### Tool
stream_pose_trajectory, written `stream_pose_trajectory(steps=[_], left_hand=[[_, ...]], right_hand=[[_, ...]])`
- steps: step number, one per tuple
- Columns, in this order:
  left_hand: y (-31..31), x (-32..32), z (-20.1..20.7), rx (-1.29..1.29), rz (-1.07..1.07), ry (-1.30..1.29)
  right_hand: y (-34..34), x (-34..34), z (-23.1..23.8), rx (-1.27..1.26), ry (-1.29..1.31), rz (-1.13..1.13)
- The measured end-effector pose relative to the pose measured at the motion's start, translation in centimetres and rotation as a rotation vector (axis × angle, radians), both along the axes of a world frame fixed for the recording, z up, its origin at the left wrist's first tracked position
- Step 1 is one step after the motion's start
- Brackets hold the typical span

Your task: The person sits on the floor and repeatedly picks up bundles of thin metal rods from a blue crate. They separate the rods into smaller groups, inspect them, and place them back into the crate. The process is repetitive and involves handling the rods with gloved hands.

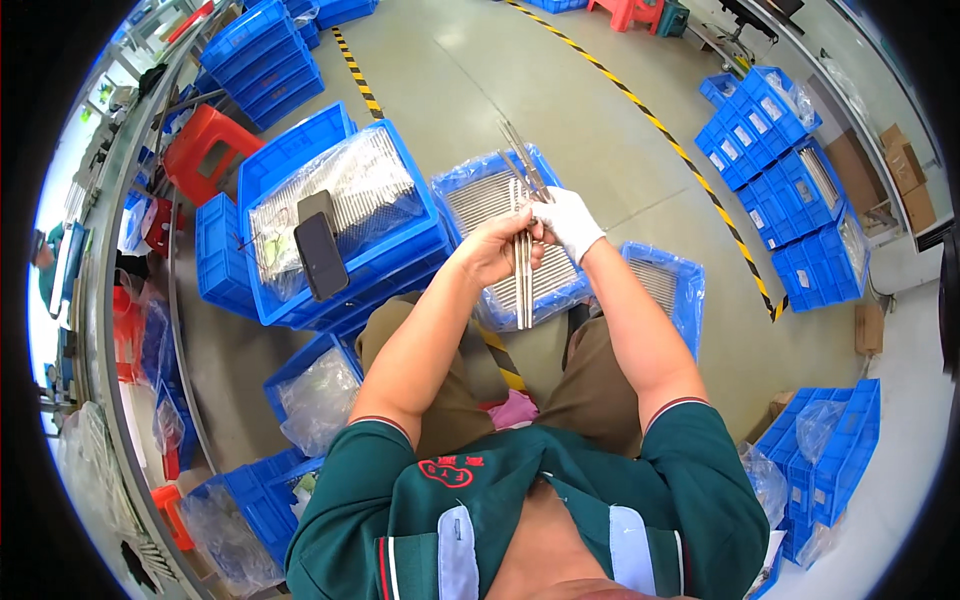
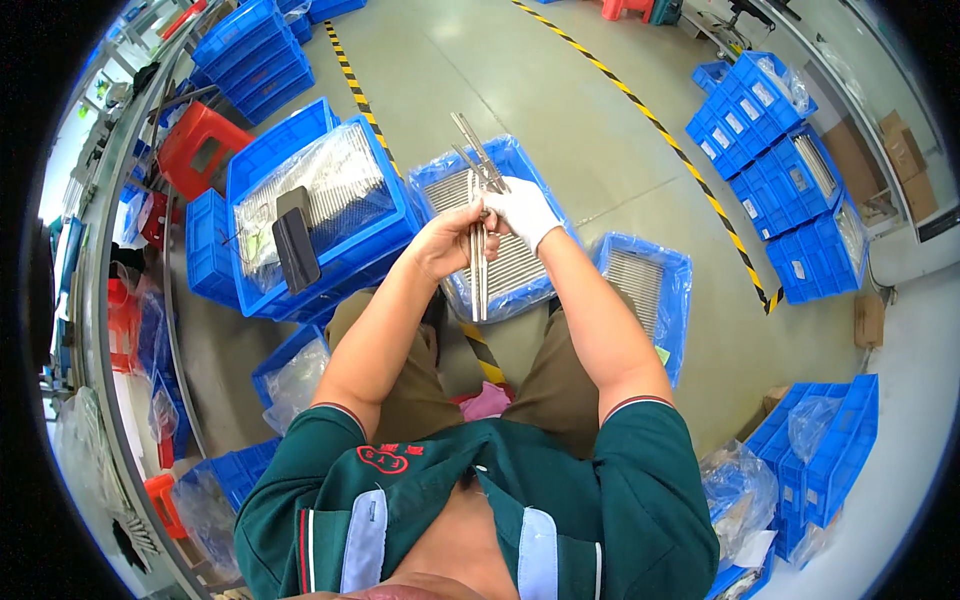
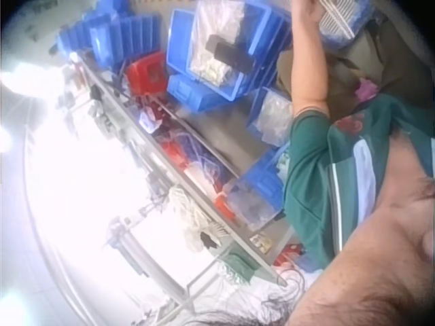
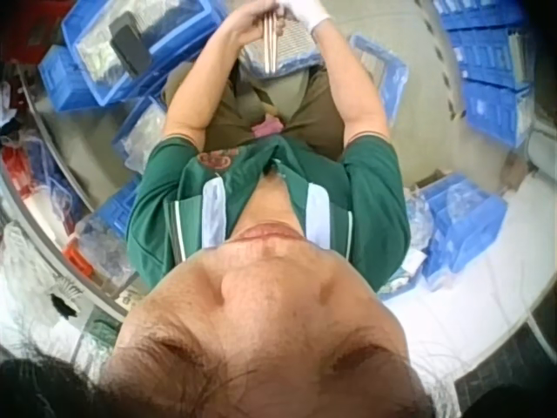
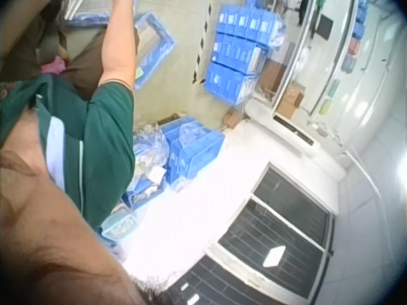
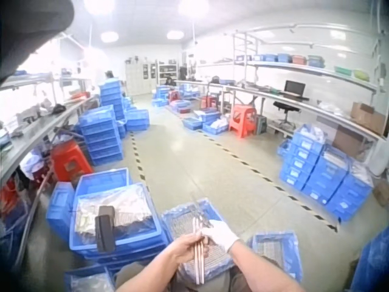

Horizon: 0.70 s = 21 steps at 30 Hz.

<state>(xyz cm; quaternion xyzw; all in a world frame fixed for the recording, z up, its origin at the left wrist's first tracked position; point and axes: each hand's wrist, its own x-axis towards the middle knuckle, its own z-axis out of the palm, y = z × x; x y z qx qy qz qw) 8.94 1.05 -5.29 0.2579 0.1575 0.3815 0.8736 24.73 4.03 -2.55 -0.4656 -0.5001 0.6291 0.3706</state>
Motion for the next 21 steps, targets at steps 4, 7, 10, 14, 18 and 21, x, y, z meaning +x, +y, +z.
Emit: stream_pose_trajectory(steps=[4,7,10,14,18,21], left_hand=[[-0.5,-0.1,1.7,-0.07,0.109,0.027],[0.4,-0.6,0.5,-0.033,0.241,0.139],[1.3,-1.2,0.6,-0.137,0.457,0.177],[2.4,-2.7,0.8,-0.205,0.669,0.212],[2.6,-2.4,0.5,-0.115,0.652,0.169],[1.9,-1.7,0.8,-0.085,0.585,0.173]], right_hand=[[0.7,-0.3,-1.3,0.038,0.009,0.015],[1.5,-0.4,-3.0,0.196,-0.23,-0.074],[0.7,0.5,-1.8,0.082,-0.273,-0.124],[-1.3,0.9,-0.5,0.008,-0.105,-0.033],[-2.8,0.6,0.4,0.025,-0.113,0.024],[-2.9,0.2,0.1,0.075,-0.158,-0.001]])
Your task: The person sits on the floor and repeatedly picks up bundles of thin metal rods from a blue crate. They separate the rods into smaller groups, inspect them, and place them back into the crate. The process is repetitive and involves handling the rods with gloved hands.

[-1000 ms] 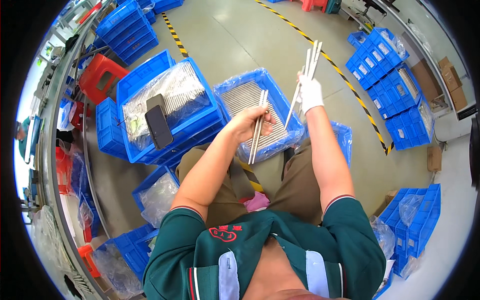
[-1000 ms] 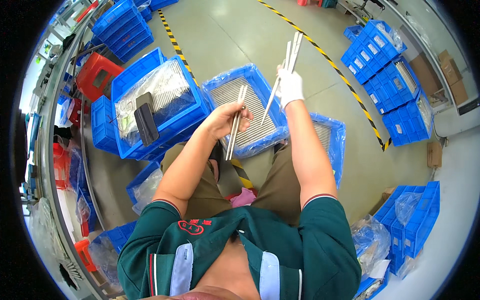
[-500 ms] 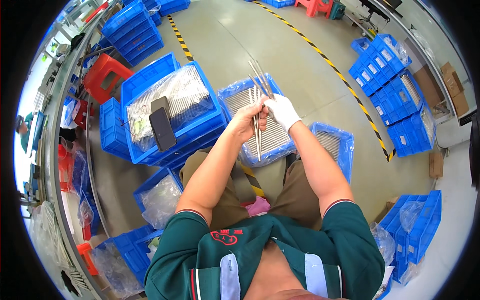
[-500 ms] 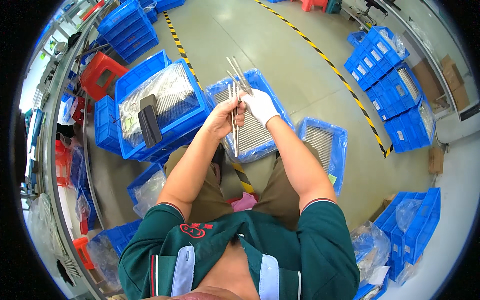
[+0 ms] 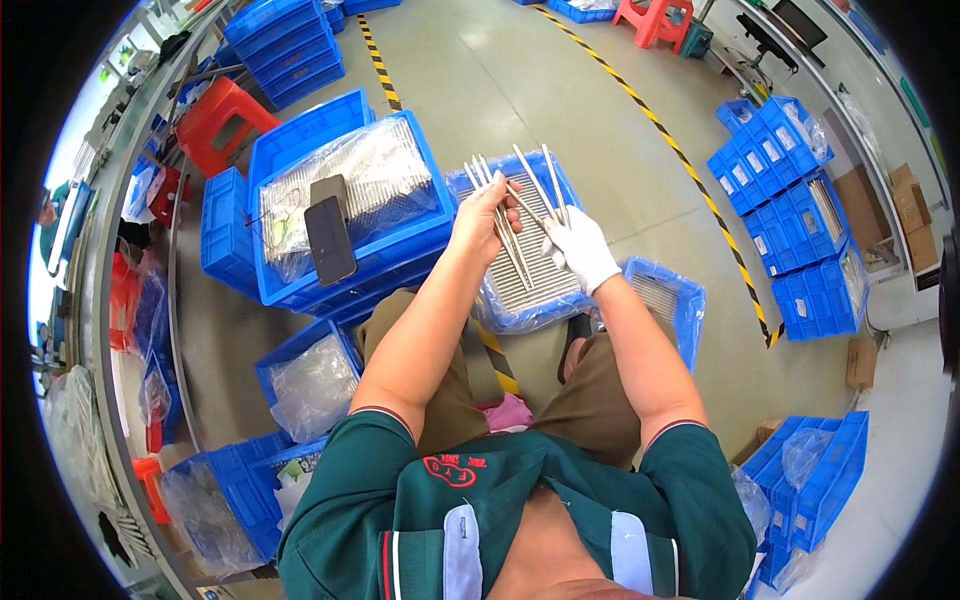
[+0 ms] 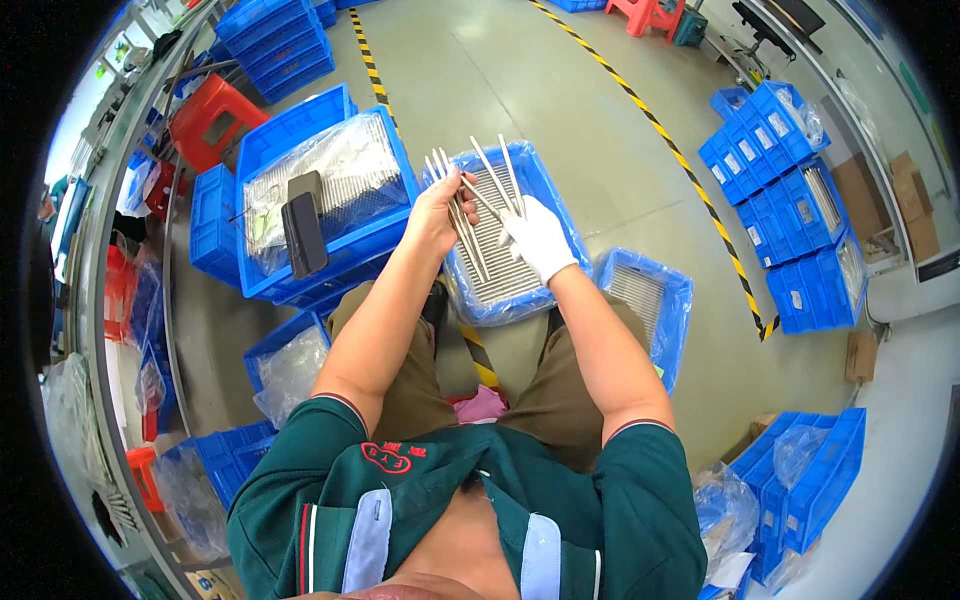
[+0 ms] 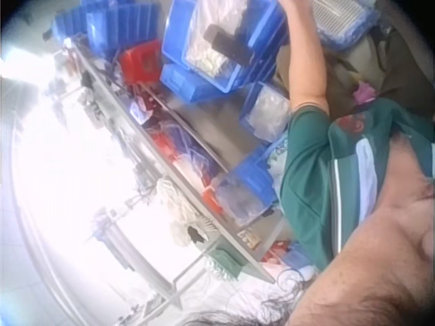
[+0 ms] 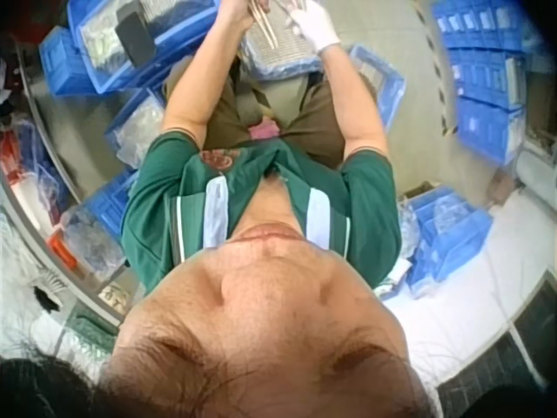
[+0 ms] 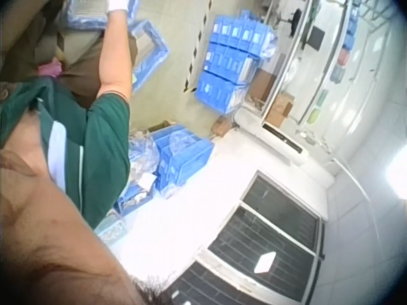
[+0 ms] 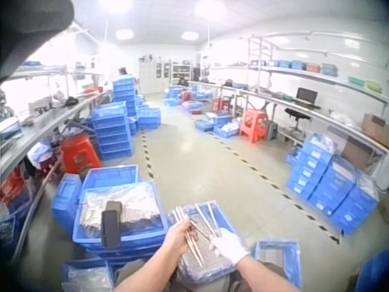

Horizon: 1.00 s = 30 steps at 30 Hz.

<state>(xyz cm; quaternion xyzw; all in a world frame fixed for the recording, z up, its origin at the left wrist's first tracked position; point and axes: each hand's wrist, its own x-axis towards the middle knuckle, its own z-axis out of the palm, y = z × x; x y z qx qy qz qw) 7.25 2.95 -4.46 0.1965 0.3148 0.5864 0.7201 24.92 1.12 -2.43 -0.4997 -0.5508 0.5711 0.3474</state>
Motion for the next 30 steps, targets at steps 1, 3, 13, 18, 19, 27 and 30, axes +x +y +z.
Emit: stream_pose_trajectory(steps=[1,3,13,18,19,27,30], left_hand=[[-0.3,0.4,0.3,0.006,0.009,0.055],[-0.5,1.4,0.0,0.01,-0.041,0.104],[-1.8,3.8,0.4,-0.001,-0.174,0.27],[-1.2,2.9,0.8,-0.024,-0.162,0.274],[-1.4,2.9,0.9,-0.021,-0.202,0.29],[-3.0,4.7,0.2,-0.005,-0.459,0.234],[-4.3,5.4,-0.3,-0.03,-0.626,0.293]], right_hand=[[0.1,0.0,-0.4,0.005,0.047,-0.007],[0.3,-0.1,-0.6,0.035,0.024,-0.051],[1.7,-0.2,-1.2,0.08,-0.065,-0.205],[2.7,1.4,-0.2,0.112,-0.086,-0.206],[2.9,1.1,-0.2,0.133,0.084,-0.219],[3.2,1.0,-0.5,0.008,0.087,-0.137],[6.2,2.0,-1.9,0.116,0.06,-0.461]])
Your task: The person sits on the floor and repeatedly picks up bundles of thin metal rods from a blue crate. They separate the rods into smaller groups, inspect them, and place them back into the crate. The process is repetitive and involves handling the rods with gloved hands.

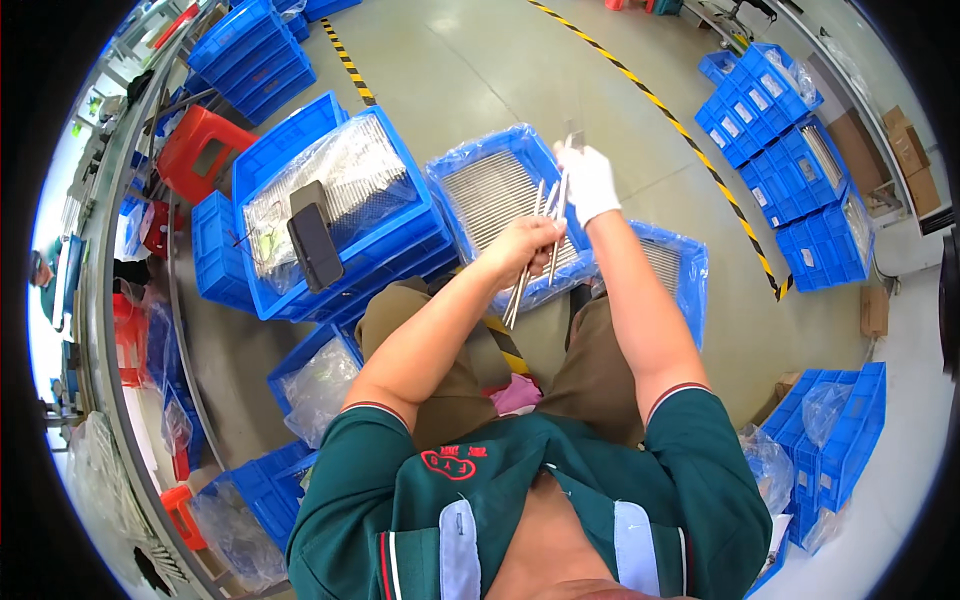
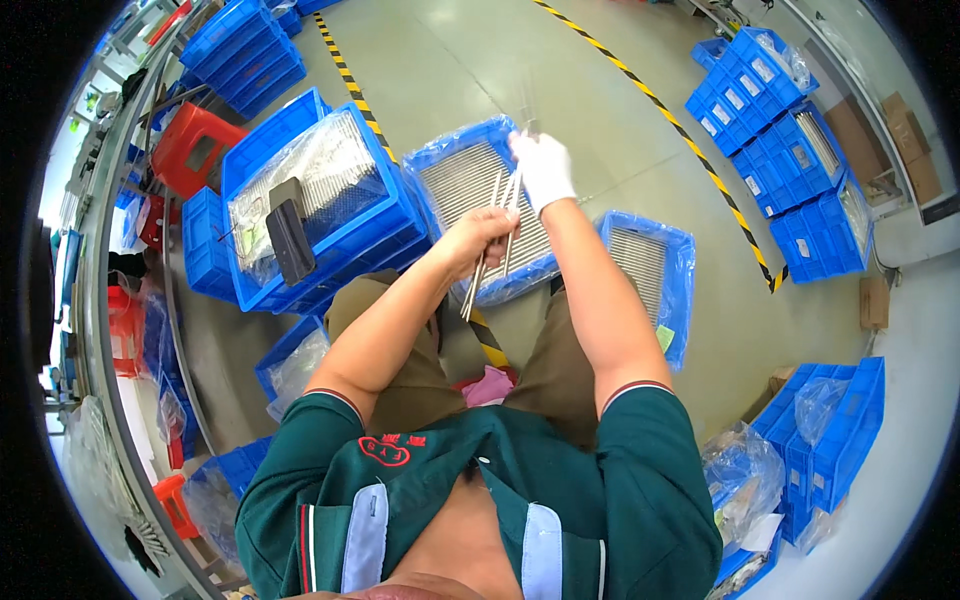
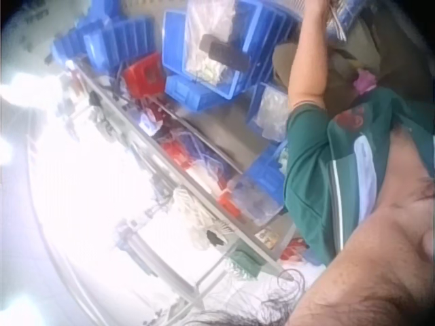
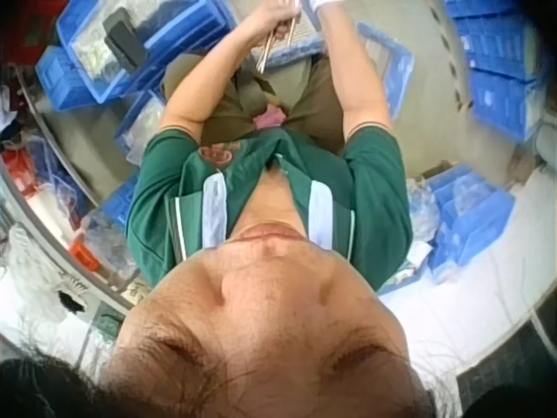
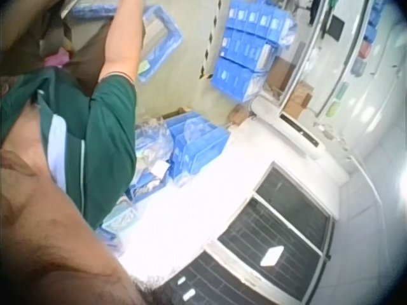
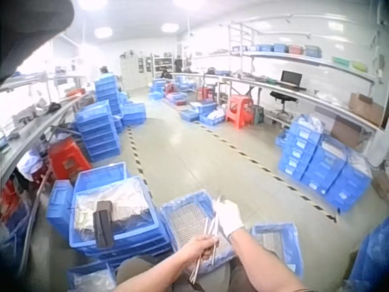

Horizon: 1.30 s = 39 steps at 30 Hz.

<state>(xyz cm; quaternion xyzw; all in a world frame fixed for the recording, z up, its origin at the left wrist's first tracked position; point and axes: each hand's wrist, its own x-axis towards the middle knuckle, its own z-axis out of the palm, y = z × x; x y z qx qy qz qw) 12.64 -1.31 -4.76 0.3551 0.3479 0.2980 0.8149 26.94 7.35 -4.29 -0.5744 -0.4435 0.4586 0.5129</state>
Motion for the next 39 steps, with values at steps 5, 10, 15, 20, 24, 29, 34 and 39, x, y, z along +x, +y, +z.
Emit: stream_pose_trajectory(steps=[5,10,15,20,24,29,34,39], left_hand=[[-0.1,-1.2,0.3,-0.149,-0.012,-0.162],[1.2,-2.3,-0.7,-0.138,-0.008,-0.231],[0.9,-2.4,-0.7,-0.153,-0.051,-0.303],[2.0,-3.0,-1.1,-0.118,0.083,-0.405],[2.2,-2.7,-0.2,-0.114,0.048,-0.476],[1.4,-2.4,-0.7,-0.128,0.039,-0.43],[2.7,-3.6,-1.2,-0.196,0.274,-0.29],[4.2,-5.2,-0.2,-0.124,0.651,-0.175]], right_hand=[[2.5,5.0,2.2,-0.049,0.321,-0.223],[1.6,4.4,2.9,-0.084,0.452,-0.221],[2.5,6.6,2.8,-0.043,0.425,-0.251],[-0.6,1.8,2.4,-0.224,0.321,0.127],[-2.4,-1.0,0.9,-0.16,0.111,0.384],[-2.8,-2.3,1.8,-0.07,-0.371,0.504],[-1.2,-2.3,-1.4,0.293,-0.743,0.349],[-2.2,-0.6,-1.9,-0.049,-0.371,0.392]])
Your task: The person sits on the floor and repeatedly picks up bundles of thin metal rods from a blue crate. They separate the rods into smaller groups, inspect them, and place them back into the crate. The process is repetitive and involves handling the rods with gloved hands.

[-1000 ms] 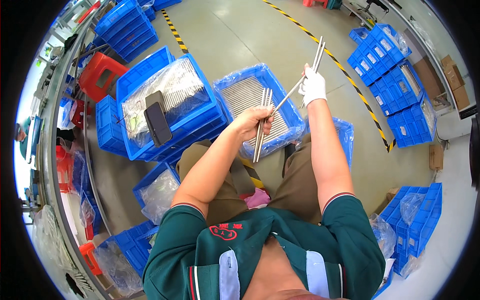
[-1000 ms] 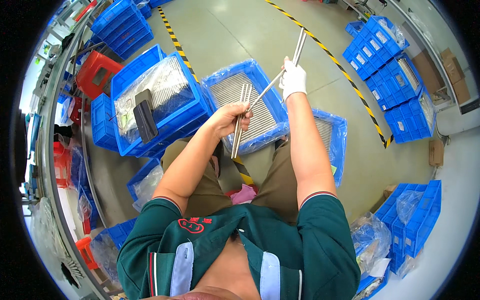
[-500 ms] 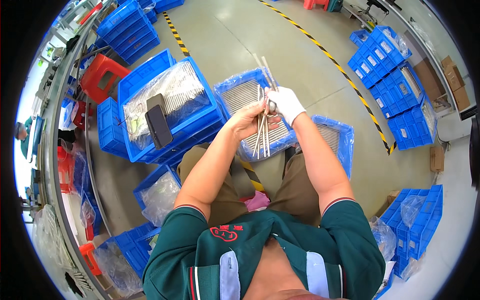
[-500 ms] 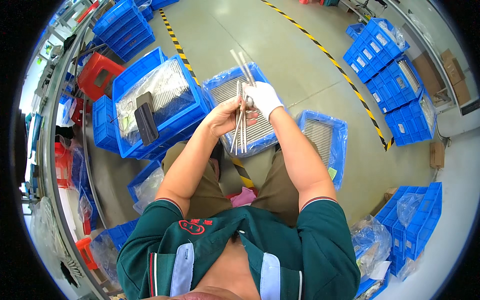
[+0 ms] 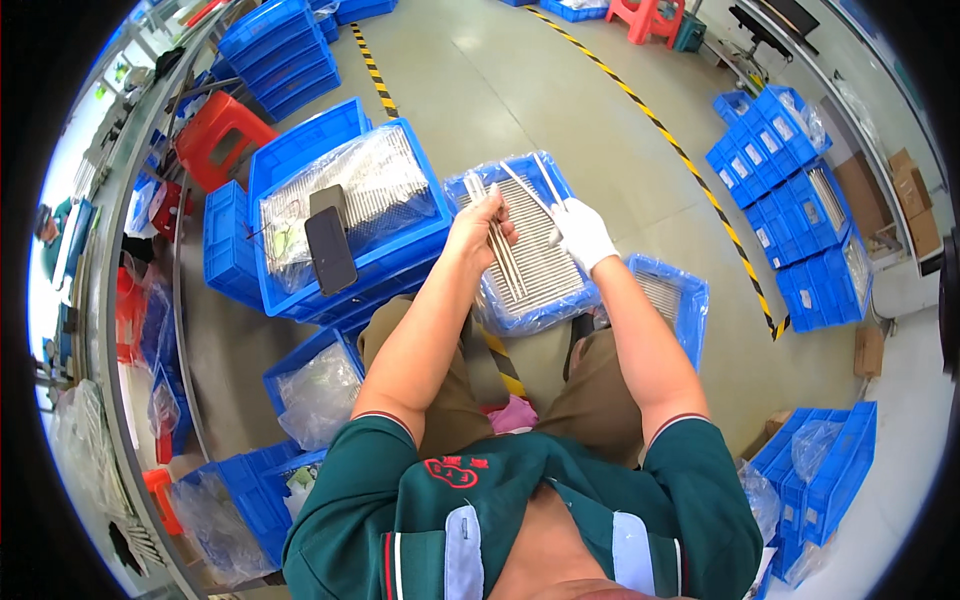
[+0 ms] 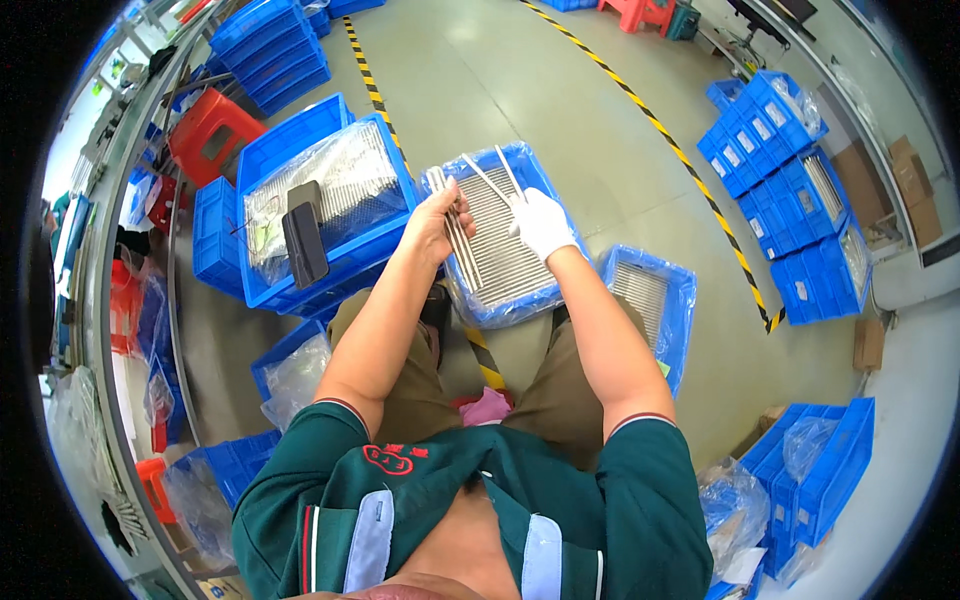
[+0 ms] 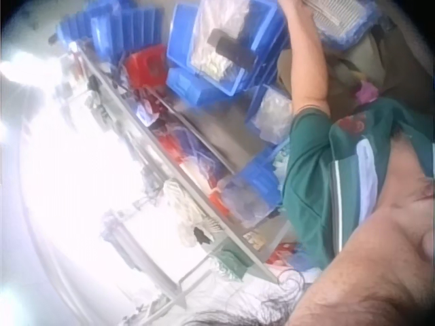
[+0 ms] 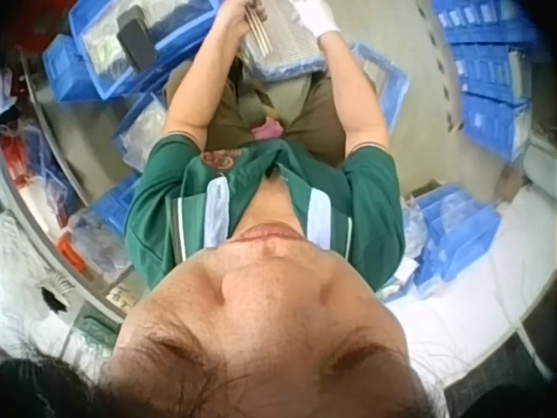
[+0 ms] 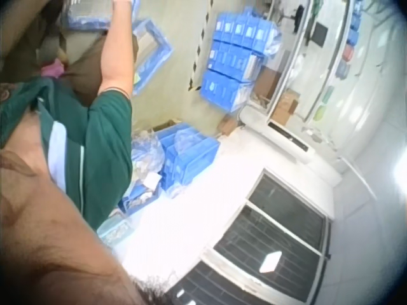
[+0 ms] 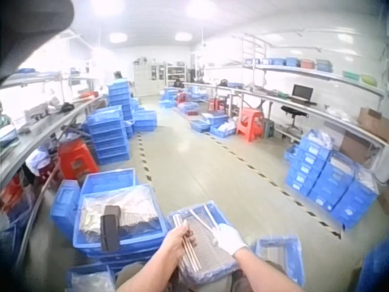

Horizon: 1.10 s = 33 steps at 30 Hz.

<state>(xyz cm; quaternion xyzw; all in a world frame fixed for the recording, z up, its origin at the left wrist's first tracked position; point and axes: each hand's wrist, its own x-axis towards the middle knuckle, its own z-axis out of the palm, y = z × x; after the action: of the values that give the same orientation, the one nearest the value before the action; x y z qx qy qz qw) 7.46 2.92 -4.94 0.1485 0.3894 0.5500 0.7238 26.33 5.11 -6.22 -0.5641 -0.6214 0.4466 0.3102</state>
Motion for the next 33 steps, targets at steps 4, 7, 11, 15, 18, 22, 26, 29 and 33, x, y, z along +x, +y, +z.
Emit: stream_pose_trajectory(steps=[4,7,11,15,18,22,26,29,33], left_hand=[[1.0,-2.8,-0.1,0.023,0.178,-0.073],[1.1,-3.5,0.3,0.044,0.178,-0.238],[0.8,-3.7,0.9,0.053,0.15,-0.336],[0.8,-4.0,0.6,0.084,0.121,-0.342],[0.8,-4.0,1.0,0.068,0.131,-0.347],[0.7,-3.7,1.5,0.05,0.056,-0.361],[0.7,-4.4,1.3,0.038,-0.15,-0.428],[0.3,-4.9,1.6,0.073,-0.294,-0.468],[-0.5,-3.0,2.6,0.172,-0.194,-0.325]], right_hand=[[-3.1,-0.3,4.7,-0.296,0.305,0.102],[-4.1,-0.1,5.2,-0.202,0.275,0.163],[-4.3,-0.5,5.0,-0.154,0.274,0.147],[-4.4,-0.7,5.0,-0.138,0.262,0.141],[-4.3,-0.4,5.0,-0.116,0.241,0.135],[-4.0,0.1,4.7,-0.065,0.215,0.15],[-3.7,0.9,5.4,-0.025,0.148,0.178],[-3.7,1.6,6.6,0.054,0.15,0.217],[-3.6,1.1,5.6,-0.109,0.282,0.161]])
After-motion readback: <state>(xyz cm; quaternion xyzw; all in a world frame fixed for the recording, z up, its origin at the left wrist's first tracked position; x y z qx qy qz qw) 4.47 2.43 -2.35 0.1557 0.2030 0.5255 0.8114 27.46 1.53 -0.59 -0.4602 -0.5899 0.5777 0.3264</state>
